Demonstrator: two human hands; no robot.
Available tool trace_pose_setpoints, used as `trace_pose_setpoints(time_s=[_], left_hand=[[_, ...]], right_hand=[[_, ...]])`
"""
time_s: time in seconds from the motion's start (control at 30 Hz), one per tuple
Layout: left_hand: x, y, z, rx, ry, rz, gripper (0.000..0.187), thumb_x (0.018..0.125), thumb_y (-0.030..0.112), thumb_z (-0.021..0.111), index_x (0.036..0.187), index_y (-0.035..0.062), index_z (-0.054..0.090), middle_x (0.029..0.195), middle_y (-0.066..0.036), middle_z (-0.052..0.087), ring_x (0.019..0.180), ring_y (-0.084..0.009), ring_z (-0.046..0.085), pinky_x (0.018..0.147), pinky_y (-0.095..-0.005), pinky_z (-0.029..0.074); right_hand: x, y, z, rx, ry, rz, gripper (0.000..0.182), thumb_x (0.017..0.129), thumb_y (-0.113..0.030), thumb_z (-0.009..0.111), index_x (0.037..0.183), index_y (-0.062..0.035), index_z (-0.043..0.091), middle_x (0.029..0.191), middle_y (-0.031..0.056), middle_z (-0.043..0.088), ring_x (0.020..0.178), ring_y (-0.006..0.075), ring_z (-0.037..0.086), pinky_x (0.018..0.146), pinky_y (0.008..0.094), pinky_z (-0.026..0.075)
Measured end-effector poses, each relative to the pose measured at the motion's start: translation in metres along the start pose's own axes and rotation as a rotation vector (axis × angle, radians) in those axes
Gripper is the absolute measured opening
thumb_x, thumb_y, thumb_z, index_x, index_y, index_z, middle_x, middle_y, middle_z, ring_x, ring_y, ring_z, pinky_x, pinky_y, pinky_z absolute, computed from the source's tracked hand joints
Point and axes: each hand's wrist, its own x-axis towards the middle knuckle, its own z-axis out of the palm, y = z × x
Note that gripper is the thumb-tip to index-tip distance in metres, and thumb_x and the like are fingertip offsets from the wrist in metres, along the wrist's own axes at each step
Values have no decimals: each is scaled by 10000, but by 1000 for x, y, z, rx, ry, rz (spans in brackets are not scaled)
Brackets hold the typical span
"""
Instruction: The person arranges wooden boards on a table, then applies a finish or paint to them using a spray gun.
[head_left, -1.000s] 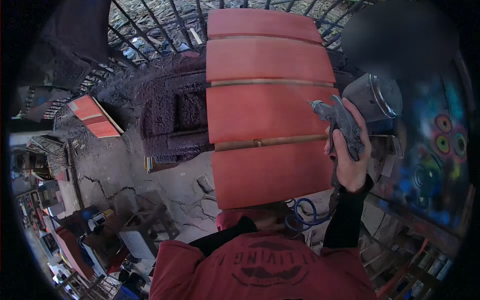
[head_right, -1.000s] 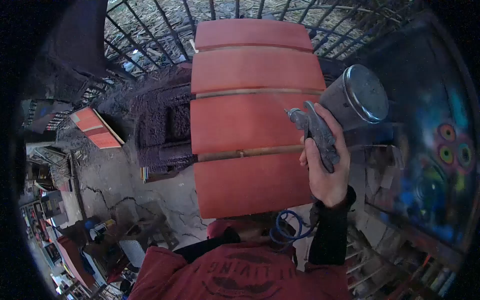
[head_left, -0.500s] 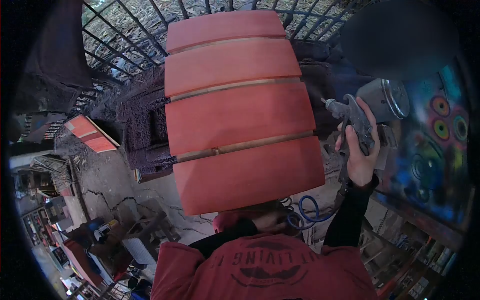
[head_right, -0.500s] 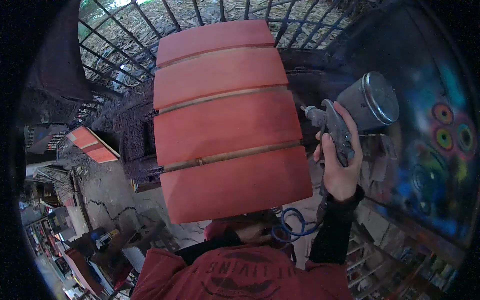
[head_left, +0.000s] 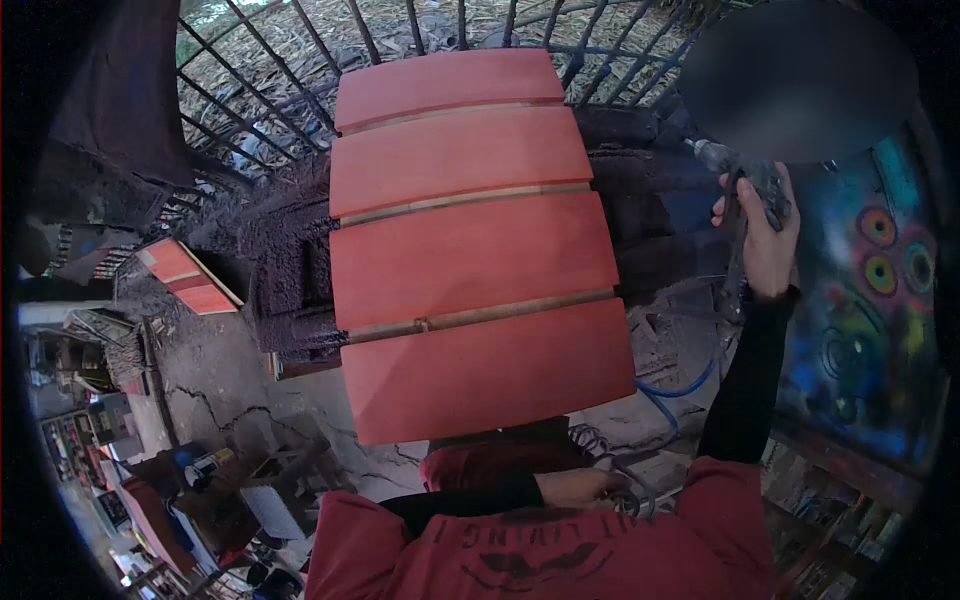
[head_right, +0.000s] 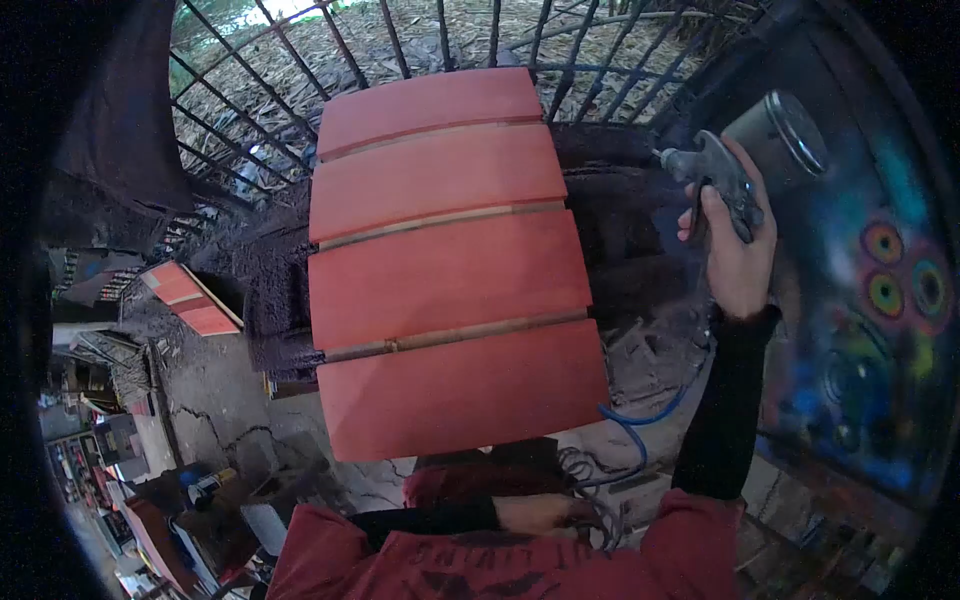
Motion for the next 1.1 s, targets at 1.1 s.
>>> trace_pose_setpoints(time_s=[1.1], left_hand=[[-123, 12, -31, -82, -54, 87, 476, 851, 223, 489, 1242, -35, 402, 1228, -167, 493, 1105, -212, 457, 974, -327, 334]], right_hand=[[40, 19, 217, -25, -315, 6, 418, 869, 6, 456, 1279, -75, 436, 800, 18, 551, 570, 60, 492, 503, 213, 425]])
